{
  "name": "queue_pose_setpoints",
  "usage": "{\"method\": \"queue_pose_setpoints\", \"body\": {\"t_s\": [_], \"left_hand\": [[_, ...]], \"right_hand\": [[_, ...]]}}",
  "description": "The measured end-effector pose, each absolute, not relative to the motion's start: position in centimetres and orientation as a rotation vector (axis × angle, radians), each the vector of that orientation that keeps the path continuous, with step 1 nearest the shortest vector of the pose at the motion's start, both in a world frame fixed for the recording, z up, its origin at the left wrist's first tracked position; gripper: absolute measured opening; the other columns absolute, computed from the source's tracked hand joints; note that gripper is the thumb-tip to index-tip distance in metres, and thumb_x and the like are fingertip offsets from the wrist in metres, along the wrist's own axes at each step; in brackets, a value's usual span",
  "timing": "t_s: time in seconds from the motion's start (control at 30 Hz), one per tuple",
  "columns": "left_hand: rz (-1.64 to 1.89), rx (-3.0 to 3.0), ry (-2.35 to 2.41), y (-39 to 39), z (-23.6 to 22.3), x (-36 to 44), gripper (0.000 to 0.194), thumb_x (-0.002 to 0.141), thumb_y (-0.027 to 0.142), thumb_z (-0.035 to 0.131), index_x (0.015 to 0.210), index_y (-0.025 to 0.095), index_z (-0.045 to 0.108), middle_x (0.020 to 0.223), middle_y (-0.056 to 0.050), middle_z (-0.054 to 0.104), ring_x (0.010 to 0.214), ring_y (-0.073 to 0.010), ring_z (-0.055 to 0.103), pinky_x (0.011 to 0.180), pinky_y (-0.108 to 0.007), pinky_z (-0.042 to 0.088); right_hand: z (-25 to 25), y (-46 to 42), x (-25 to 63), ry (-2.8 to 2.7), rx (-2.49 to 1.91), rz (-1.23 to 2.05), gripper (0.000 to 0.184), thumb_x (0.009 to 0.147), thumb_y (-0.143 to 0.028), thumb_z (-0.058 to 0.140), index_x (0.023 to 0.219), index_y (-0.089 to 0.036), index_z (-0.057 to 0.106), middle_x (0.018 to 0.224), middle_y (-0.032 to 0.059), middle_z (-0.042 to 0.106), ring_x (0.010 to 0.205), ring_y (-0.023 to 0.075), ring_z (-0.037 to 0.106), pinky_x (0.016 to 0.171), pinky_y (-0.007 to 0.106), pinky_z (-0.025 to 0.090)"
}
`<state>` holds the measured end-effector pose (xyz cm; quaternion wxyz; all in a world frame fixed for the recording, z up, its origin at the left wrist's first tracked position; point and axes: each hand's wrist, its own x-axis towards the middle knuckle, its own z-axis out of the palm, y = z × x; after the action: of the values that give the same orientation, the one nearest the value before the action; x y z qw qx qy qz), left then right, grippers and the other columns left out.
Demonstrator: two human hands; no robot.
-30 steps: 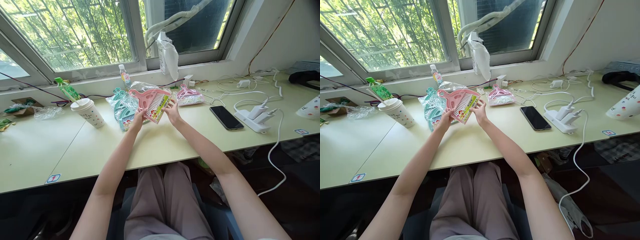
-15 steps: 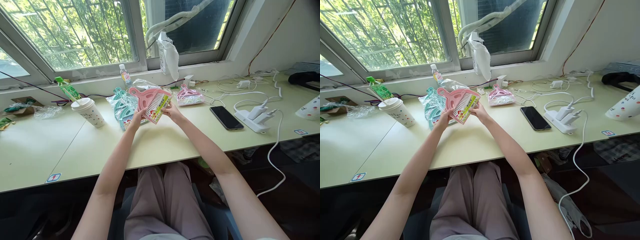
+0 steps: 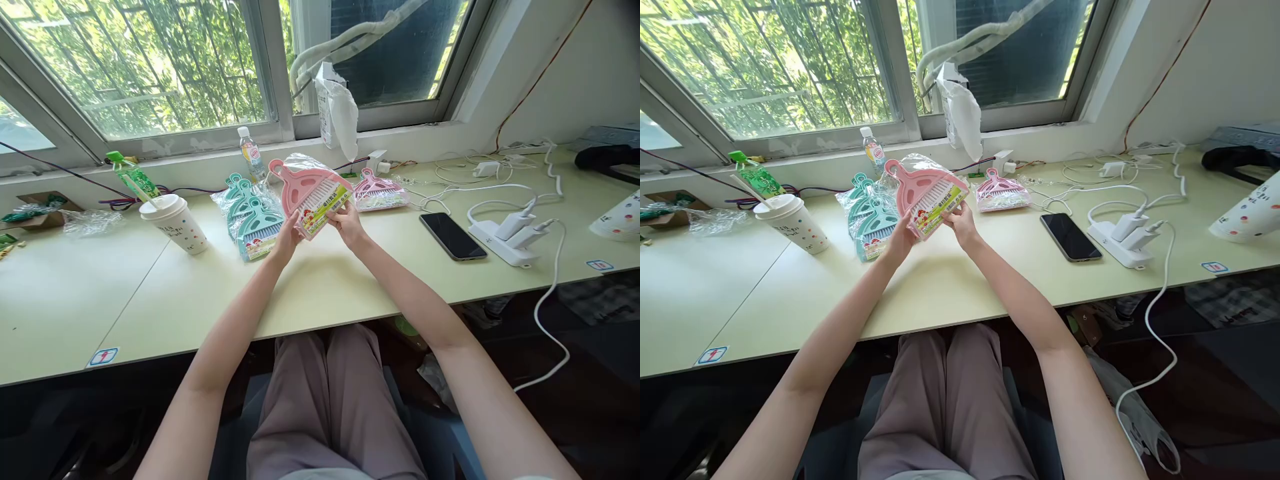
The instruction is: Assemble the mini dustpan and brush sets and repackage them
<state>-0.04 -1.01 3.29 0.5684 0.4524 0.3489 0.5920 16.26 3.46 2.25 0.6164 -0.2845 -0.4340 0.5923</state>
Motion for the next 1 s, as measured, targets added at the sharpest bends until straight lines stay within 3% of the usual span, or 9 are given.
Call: {"method": "queue_pose_setpoints", "body": {"t_s": [0.17, 0.33, 0.47, 0.63, 0.77, 0.83, 0.9, 0.97, 1.0], "left_hand": [[1.504, 1.012, 0.782, -1.0, 3.3, 0.3, 0.059, 0.079, 0.043, 0.075, 0.131, 0.022, 0.055, 0.125, -0.008, 0.069, 0.123, -0.0282, 0.062, 0.102, -0.041, 0.053], [1.287, 1.058, 0.74, -1.6, 2.2, 0.9, 0.064, 0.076, 0.033, 0.08, 0.133, 0.024, 0.052, 0.129, -0.01, 0.067, 0.127, -0.0282, 0.06, 0.108, -0.045, 0.047], [1.101, 1.108, 0.724, -2.1, 2.0, 1.8, 0.067, 0.075, 0.042, 0.08, 0.134, 0.028, 0.052, 0.136, -0.012, 0.063, 0.134, -0.0299, 0.054, 0.108, -0.05, 0.044], [1.387, 1.016, 0.784, -1.2, 2.7, 1.2, 0.052, 0.084, 0.058, 0.066, 0.125, 0.027, 0.058, 0.141, -0.008, 0.059, 0.132, -0.027, 0.055, 0.1, -0.04, 0.051], [1.511, 0.955, 0.905, -0.7, 3.0, 0.2, 0.065, 0.084, 0.054, 0.068, 0.139, 0.029, 0.044, 0.142, -0.01, 0.056, 0.13, -0.0263, 0.055, 0.097, -0.037, 0.052], [1.62, 0.995, 1.036, -1.1, 3.1, 0.2, 0.084, 0.08, 0.05, 0.074, 0.148, 0.033, 0.029, 0.153, -0.01, 0.044, 0.14, -0.0268, 0.045, 0.102, -0.038, 0.048], [1.775, 1.121, 1.19, -1.9, 3.3, 0.3, 0.098, 0.075, 0.049, 0.079, 0.152, 0.035, 0.019, 0.163, -0.009, 0.024, 0.152, -0.0283, 0.024, 0.11, -0.039, 0.04], [1.85, 1.309, 1.328, -2.7, 3.7, 0.4, 0.096, 0.073, 0.05, 0.08, 0.15, 0.034, 0.025, 0.166, -0.006, 0.012, 0.155, -0.0297, 0.002, 0.116, -0.043, 0.03], [1.842, 1.4, 1.39, -3.0, 3.9, 0.4, 0.086, 0.074, 0.051, 0.078, 0.146, 0.032, 0.035, 0.166, -0.006, 0.013, 0.155, -0.031, -0.002, 0.117, -0.045, 0.027]], "right_hand": [[1.6, 3.2, 15.4, -0.978, -0.678, 1.381, 0.056, 0.06, -0.022, 0.083, 0.105, -0.029, 0.051, 0.105, 0.0004, 0.07, 0.116, 0.0229, 0.065, 0.1, 0.044, 0.057], [1.8, 3.1, 15.7, -0.909, -0.715, 1.323, 0.055, 0.065, -0.02, 0.077, 0.111, -0.029, 0.05, 0.108, 0.001, 0.069, 0.116, 0.0218, 0.065, 0.099, 0.043, 0.058], [2.3, 3.4, 16.5, -0.896, -0.703, 1.278, 0.058, 0.066, -0.019, 0.074, 0.118, -0.031, 0.05, 0.111, 0.0004, 0.068, 0.116, 0.0205, 0.065, 0.1, 0.04, 0.057], [2.0, 3.7, 16.3, -0.95, -0.676, 1.302, 0.056, 0.064, -0.022, 0.075, 0.112, -0.032, 0.049, 0.106, -0.0018, 0.069, 0.115, 0.0199, 0.064, 0.099, 0.04, 0.057], [1.7, 3.6, 15.9, -0.951, -0.674, 1.306, 0.053, 0.063, -0.02, 0.076, 0.108, -0.03, 0.05, 0.103, -0.0014, 0.069, 0.114, 0.0204, 0.065, 0.098, 0.042, 0.058], [1.7, 3.6, 15.9, -0.954, -0.688, 1.284, 0.051, 0.065, -0.02, 0.075, 0.108, -0.03, 0.05, 0.104, -0.0013, 0.069, 0.114, 0.0201, 0.065, 0.098, 0.042, 0.058], [1.8, 3.6, 16.1, -0.946, -0.705, 1.265, 0.05, 0.065, -0.019, 0.074, 0.109, -0.03, 0.051, 0.104, -0.0014, 0.069, 0.112, 0.0194, 0.065, 0.098, 0.041, 0.058], [1.9, 3.7, 16.3, -0.925, -0.712, 1.262, 0.051, 0.065, -0.017, 0.073, 0.109, -0.03, 0.05, 0.103, -0.0018, 0.069, 0.11, 0.0188, 0.066, 0.098, 0.041, 0.058], [2.0, 3.7, 16.4, -0.917, -0.709, 1.266, 0.051, 0.064, -0.016, 0.073, 0.108, -0.029, 0.05, 0.102, -0.0019, 0.069, 0.109, 0.0187, 0.067, 0.099, 0.04, 0.058]]}}
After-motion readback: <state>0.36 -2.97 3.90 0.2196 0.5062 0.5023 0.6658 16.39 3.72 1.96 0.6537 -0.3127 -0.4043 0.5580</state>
